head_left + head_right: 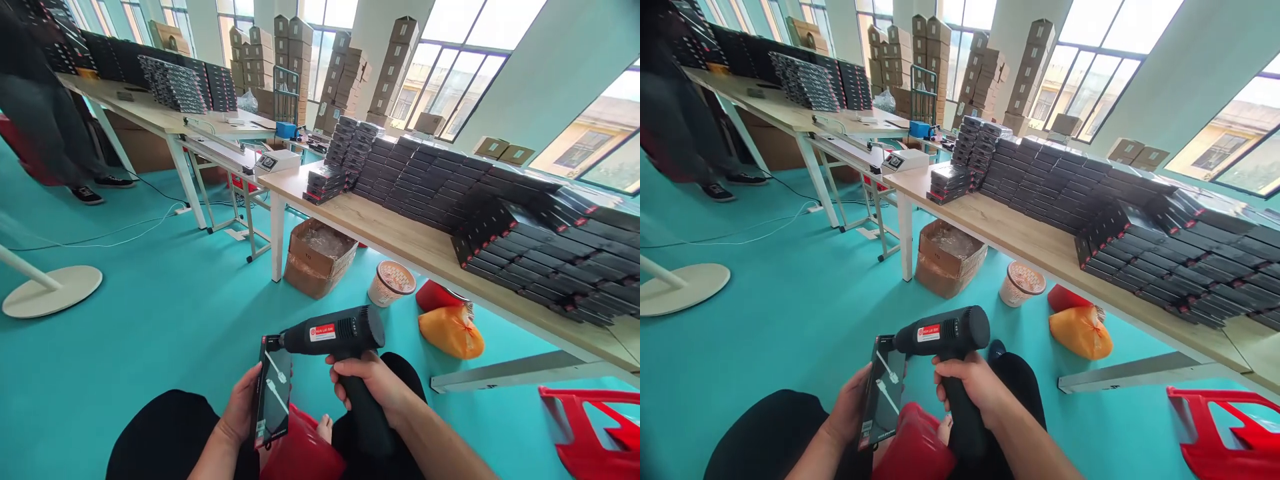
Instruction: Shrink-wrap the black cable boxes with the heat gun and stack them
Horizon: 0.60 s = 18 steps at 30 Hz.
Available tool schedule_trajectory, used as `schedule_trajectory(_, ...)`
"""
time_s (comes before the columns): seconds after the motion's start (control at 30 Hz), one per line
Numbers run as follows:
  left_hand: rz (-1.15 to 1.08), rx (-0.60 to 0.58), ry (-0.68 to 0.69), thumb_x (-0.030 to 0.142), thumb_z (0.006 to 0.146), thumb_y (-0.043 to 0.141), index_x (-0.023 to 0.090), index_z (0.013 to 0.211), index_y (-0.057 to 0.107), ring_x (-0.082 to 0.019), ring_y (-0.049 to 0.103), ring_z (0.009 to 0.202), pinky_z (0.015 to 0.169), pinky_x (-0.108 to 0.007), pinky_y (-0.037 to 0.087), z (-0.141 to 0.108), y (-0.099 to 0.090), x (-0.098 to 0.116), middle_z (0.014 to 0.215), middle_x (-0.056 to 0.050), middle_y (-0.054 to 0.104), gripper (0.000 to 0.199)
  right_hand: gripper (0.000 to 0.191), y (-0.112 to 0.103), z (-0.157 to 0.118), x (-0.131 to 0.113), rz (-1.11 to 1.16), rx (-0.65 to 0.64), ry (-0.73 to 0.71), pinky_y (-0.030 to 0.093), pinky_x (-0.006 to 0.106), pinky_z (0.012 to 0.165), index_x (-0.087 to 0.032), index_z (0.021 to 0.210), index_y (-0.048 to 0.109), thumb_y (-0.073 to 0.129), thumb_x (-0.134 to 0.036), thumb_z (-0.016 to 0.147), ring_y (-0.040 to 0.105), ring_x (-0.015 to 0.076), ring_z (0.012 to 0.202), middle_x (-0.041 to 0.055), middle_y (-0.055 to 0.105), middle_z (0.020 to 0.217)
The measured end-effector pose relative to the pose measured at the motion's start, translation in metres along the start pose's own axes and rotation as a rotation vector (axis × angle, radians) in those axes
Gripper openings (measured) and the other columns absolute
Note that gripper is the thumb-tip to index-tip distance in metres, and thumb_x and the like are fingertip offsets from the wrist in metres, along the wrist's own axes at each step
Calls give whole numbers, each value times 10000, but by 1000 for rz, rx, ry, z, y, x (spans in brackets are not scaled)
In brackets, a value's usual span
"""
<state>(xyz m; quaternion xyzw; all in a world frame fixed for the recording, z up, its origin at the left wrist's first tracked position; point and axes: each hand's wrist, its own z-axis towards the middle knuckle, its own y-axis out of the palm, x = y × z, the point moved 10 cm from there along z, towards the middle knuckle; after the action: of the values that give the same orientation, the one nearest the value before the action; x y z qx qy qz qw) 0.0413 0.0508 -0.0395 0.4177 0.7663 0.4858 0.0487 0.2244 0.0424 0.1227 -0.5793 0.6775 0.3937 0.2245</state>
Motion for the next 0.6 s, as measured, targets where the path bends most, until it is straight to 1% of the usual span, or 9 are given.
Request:
schedule_trajectory(0.1,18,35,-9,386,901,637,52,1101,740,-307,761,824,782,-397,596,0,1,-1,972,-183,793,403,360,12,-2,-2,19,-32,-14,430,272,469,-124,907,701,773,-315,610,580,140,522,11,666,665)
schedule_trajectory(0.23,37,69,-21,359,900,634,43,1082,742,-298,762,795,775,-395,604,1,0,-2,965,-193,794,380,307,4,-4,-8,20,69,-57,429,262,468,-144,879,677,762,-303,630,566,130,513,-16,637,623)
schedule_trajectory(0.27,38,77,-22,361,900,635,40,1081,741,-294,761,783,775,-397,607,1,-1,-2,954,-193,795,384,301,3,-5,-7,25,72,-50,426,261,467,-145,873,676,758,-307,634,565,128,511,-14,638,625)
schedule_trajectory(0.33,46,86,-12,355,896,641,36,1072,743,-289,760,755,746,-391,610,1,-2,-1,922,-190,796,378,316,6,-6,-5,15,17,-26,432,268,470,-137,890,685,752,-311,636,574,136,519,6,660,656)
schedule_trajectory(0.4,52,83,2,347,891,645,39,1069,743,-298,763,760,722,-390,610,0,-1,0,916,-188,796,369,317,7,-5,-4,-38,-12,-21,439,278,472,-128,899,689,751,-296,637,570,142,502,16,667,638)
schedule_trajectory(0.47,50,77,8,351,887,647,47,1070,743,-310,766,783,722,-396,609,-2,1,1,929,-185,796,367,274,-1,-1,-6,-91,33,-44,436,268,479,-137,887,677,734,-276,659,547,130,482,-7,639,576)
schedule_trajectory(0.53,38,68,14,366,884,647,54,1086,738,-317,765,803,740,-410,607,-3,3,2,948,-184,794,383,238,-12,0,-8,-100,101,-65,434,257,487,-150,878,661,717,-275,684,542,121,488,-22,627,569)
schedule_trajectory(0.57,30,71,18,375,882,649,56,1091,734,-319,763,797,743,-418,606,-3,3,3,940,-183,793,391,239,-15,-1,-6,-96,95,-60,436,256,488,-153,885,661,716,-276,687,548,123,498,-20,636,589)
schedule_trajectory(0.6,21,84,24,384,879,650,59,1094,730,-319,760,785,741,-426,606,-2,3,4,922,-180,791,397,250,-14,-4,-2,-102,53,-38,437,258,486,-152,894,667,720,-276,684,558,129,505,-12,650,610)
